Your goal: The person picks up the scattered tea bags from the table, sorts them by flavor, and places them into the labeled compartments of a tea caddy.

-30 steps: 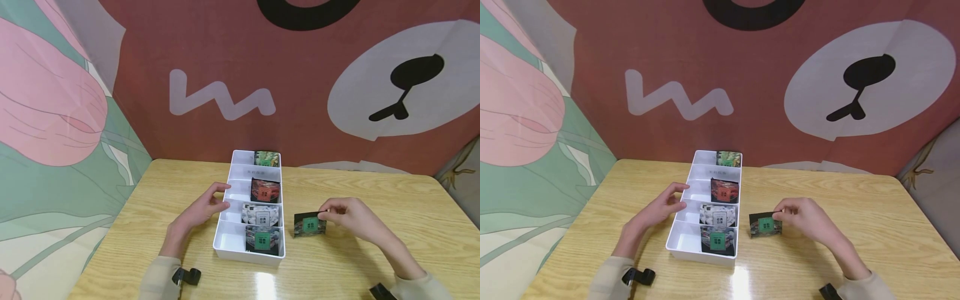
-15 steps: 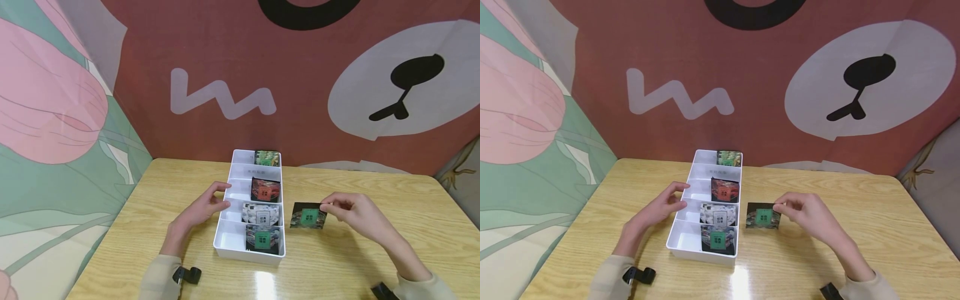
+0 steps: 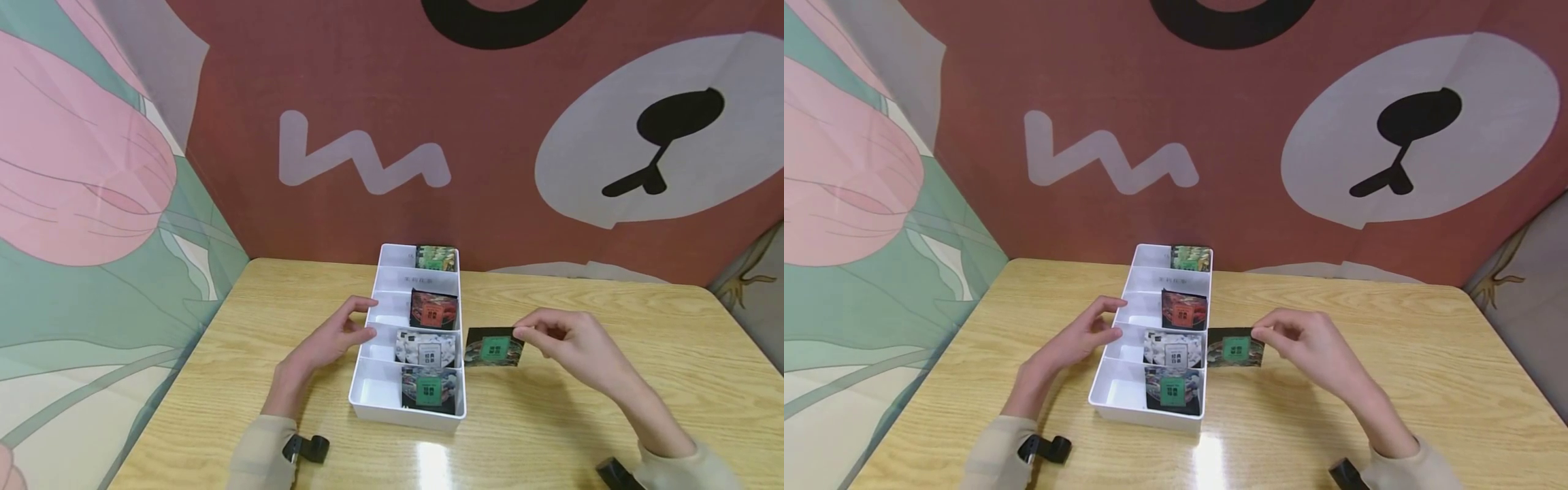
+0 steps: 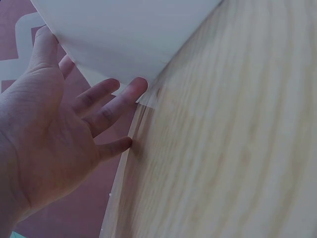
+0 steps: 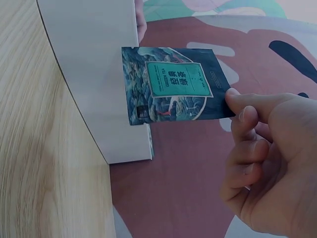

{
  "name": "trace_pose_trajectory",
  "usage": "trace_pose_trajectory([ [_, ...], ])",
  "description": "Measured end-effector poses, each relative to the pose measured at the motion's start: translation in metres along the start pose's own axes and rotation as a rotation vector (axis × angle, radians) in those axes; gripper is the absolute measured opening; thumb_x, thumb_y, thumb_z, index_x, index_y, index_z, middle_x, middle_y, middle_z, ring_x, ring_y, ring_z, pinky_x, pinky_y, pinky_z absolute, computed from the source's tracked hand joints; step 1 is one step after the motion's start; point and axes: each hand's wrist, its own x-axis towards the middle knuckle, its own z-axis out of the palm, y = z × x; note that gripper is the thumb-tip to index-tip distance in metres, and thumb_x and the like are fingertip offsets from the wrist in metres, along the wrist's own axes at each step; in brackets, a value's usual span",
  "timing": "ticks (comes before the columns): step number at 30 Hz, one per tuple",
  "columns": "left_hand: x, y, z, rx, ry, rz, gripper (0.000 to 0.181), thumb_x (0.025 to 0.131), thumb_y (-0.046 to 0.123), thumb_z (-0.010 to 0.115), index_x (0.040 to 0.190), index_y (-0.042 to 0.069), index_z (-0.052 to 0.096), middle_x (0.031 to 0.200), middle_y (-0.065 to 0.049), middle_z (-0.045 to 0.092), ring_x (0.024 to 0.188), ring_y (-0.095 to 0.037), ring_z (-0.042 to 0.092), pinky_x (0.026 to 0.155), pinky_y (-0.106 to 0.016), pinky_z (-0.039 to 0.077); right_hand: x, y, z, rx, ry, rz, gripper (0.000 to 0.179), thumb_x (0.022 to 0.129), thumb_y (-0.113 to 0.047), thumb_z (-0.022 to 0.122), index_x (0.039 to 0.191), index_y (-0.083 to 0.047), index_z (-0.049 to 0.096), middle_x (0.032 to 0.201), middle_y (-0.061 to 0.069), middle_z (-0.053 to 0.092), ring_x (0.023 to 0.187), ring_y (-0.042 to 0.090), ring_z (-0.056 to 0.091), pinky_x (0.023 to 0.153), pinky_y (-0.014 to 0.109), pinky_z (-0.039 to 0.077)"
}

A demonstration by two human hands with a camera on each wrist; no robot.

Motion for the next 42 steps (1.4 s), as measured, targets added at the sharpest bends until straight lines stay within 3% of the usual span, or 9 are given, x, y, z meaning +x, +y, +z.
trace_pose_trajectory([
  [20, 0.000, 0.001, 0.001, 0.005, -0.005, -0.019, 0.050, 0.096, 0.036, 0.066, 0.142, 0.031, 0.046, 0.142, 0.001, 0.046, 0.100, -0.019, 0.060, 0.084, -0.035, 0.047, 0.003, -0.018, 0.000, 0.037, 0.046, 0.017, 0.005, 0.094, -0.024, 0.070, 0.091, -0.028, 0.073, 0.058, -0.007, 0.044, 0.048, 0.009, 0.038, 0.046, 0.027, 0.032],
  [28, -0.001, 0.000, 0.000, 0.002, 0.000, -0.011, 0.051, 0.096, 0.035, 0.066, 0.142, 0.030, 0.045, 0.144, -0.004, 0.045, 0.099, -0.021, 0.059, 0.082, -0.034, 0.048, 0.007, -0.031, 0.020, 0.122, 0.033, -0.085, 0.011, 0.093, -0.017, 0.071, 0.090, -0.028, 0.073, 0.057, -0.010, 0.042, 0.047, 0.005, 0.033, 0.045, 0.026, 0.031],
  [42, -0.002, 0.001, -0.001, -0.015, -0.007, -0.018, 0.052, 0.096, 0.038, 0.066, 0.143, 0.030, 0.045, 0.144, -0.002, 0.045, 0.101, -0.021, 0.060, 0.083, -0.036, 0.049, 0.014, -0.042, 0.045, 0.206, 0.005, -0.125, 0.010, 0.092, -0.018, 0.072, 0.088, -0.027, 0.074, 0.056, -0.011, 0.041, 0.049, 0.000, 0.032, 0.044, 0.024, 0.031],
])
